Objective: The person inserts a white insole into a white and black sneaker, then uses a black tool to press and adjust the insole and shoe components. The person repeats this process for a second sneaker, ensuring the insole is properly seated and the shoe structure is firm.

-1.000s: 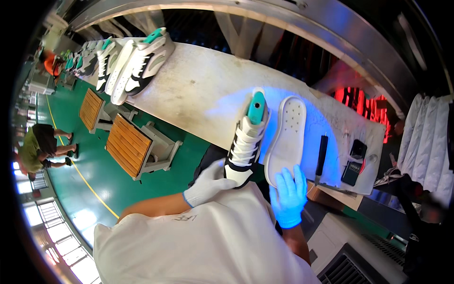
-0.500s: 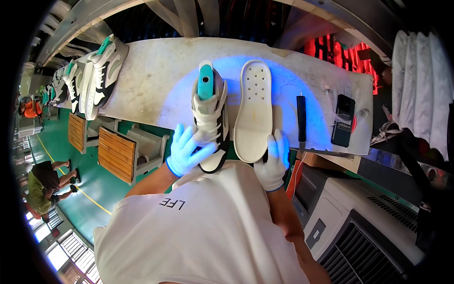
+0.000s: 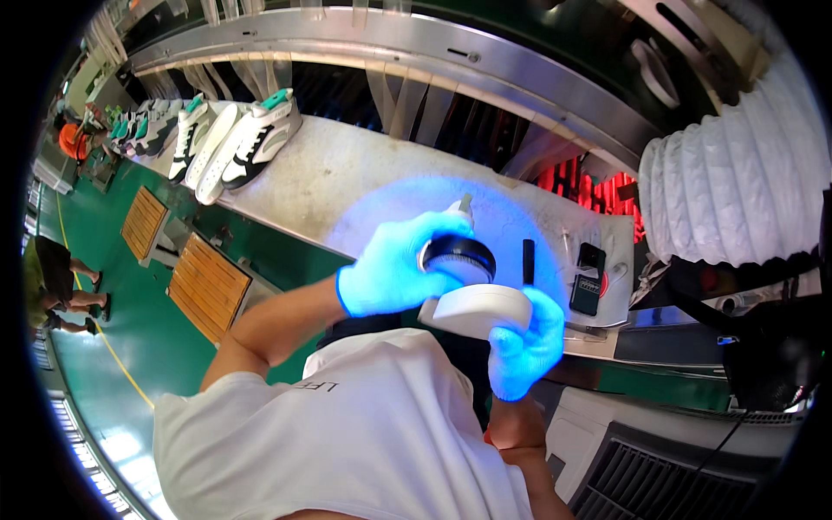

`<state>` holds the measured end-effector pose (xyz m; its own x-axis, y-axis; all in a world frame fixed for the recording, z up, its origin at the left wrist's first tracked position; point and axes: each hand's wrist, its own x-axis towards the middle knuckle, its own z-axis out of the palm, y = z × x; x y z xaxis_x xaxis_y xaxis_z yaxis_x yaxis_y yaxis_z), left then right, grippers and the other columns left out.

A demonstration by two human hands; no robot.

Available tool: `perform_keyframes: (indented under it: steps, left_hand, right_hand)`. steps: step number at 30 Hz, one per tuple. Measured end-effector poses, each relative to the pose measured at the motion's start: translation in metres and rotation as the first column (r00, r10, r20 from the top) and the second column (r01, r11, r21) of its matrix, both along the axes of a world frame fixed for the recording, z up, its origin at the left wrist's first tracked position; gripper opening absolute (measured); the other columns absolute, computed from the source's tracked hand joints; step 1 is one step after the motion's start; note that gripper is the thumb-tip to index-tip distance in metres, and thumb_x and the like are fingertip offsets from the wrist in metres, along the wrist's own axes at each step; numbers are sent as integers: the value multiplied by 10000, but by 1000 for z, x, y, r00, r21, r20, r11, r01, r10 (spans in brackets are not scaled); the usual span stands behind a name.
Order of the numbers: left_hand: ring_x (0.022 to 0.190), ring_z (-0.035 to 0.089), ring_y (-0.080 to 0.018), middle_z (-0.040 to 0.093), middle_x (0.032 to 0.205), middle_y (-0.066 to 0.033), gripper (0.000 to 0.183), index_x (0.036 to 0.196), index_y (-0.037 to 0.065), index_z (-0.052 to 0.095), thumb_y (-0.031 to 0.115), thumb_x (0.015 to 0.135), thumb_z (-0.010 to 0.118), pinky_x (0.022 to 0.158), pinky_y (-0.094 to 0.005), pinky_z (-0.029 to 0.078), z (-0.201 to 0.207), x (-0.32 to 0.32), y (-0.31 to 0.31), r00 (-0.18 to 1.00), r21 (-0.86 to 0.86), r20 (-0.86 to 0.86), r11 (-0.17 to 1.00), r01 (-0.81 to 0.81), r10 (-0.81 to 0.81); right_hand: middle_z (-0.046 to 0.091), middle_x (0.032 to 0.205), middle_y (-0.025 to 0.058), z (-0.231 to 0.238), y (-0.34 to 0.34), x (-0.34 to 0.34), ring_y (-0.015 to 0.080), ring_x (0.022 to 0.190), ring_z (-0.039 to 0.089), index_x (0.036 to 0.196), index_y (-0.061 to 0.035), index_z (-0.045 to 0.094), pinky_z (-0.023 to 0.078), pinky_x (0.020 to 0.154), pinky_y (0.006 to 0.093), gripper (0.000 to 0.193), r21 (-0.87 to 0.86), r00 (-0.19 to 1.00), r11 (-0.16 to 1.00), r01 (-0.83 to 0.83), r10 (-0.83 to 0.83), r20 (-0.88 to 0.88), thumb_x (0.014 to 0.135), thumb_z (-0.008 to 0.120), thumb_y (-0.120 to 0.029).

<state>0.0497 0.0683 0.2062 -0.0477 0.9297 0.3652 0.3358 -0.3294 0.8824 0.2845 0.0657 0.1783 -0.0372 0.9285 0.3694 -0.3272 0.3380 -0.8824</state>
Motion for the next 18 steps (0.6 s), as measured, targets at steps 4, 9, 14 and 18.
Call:
perform_keyframes:
  steps: [4, 9, 14, 18]
  left_hand:
    - [1201, 794, -303, 783, 1323, -213, 377, 1127, 80, 757, 61, 816, 968, 1012, -421, 644, -41, 18, -5, 963, 271, 258, 950, -153, 81]
    - [1160, 805, -355, 768, 1352, -245, 241, 972, 82, 762, 8, 819, 933, 973, -424, 655, -46, 8, -13, 994, 378, 53, 920, -104, 91]
    - [1121, 805, -380, 751, 1366, -269, 232, 971, 71, 796, -30, 786, 893, 939, -424, 655, -41, -5, -26, 986, 399, -140, 916, -31, 94]
    - [1201, 770, -411, 693, 1429, -326, 198, 1060, 36, 768, -39, 885, 823, 1029, -460, 617, -48, -11, -31, 993, 394, -116, 917, 54, -9]
  right_hand:
    - [754, 1200, 94, 0, 17, -7, 187, 1070, 726, 1322, 52, 709, 602, 963, 343, 689, -94, 993, 991, -99, 92, -77, 886, 970, -413]
    - [691, 1136, 64, -14, 23, -12, 175, 1020, 665, 1207, 26, 742, 551, 911, 328, 595, -41, 991, 993, -106, 102, -90, 881, 949, -428]
    - [630, 1114, 56, -16, 34, -16, 179, 1006, 615, 1135, 16, 774, 505, 893, 325, 501, 53, 971, 973, -224, 227, -73, 822, 978, -318]
    - [636, 1124, 62, -17, 34, -17, 188, 1021, 622, 1151, 14, 774, 516, 907, 335, 518, 2, 959, 963, -268, 267, -90, 798, 993, -296]
